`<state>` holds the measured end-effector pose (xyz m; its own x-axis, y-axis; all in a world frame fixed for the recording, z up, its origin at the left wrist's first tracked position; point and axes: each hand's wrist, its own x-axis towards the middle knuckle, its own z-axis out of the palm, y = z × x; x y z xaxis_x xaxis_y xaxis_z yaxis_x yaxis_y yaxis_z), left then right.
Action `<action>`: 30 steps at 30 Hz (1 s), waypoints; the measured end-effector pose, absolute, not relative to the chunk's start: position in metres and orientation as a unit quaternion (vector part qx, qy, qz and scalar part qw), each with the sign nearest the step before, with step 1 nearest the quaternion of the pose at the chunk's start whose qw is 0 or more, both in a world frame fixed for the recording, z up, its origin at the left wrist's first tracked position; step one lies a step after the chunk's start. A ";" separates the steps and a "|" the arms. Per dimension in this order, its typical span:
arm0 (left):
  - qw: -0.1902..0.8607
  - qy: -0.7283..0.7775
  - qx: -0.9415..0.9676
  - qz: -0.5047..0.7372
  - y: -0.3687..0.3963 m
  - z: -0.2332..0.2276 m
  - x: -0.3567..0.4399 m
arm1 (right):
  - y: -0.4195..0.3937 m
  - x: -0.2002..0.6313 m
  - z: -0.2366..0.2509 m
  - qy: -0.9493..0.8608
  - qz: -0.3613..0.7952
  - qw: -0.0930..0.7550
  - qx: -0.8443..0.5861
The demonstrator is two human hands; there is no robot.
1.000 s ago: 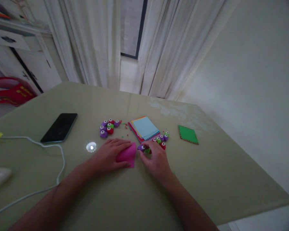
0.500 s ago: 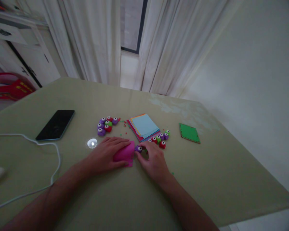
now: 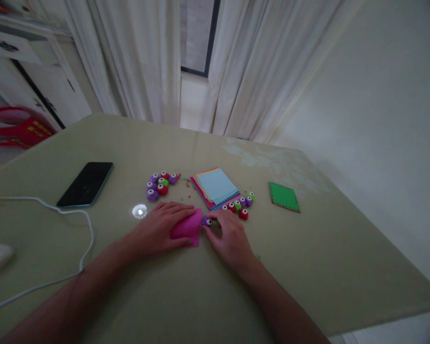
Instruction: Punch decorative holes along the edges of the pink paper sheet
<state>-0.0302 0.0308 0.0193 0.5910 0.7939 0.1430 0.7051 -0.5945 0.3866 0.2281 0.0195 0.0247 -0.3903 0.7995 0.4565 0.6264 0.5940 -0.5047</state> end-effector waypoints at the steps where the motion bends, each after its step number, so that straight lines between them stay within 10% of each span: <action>1: 0.146 0.426 0.880 0.153 0.031 0.019 -0.030 | 0.019 0.228 0.025 -0.825 0.127 0.342 -0.432; 30: 0.136 0.416 0.885 0.160 0.030 0.018 -0.030 | 0.020 0.230 0.023 -0.836 0.153 0.327 -0.414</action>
<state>-0.0299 0.0299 0.0180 0.6028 0.7796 0.1699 0.6930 -0.6171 0.3727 0.2296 0.0204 0.0231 -0.4439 0.7914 0.4202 0.5920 0.6111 -0.5255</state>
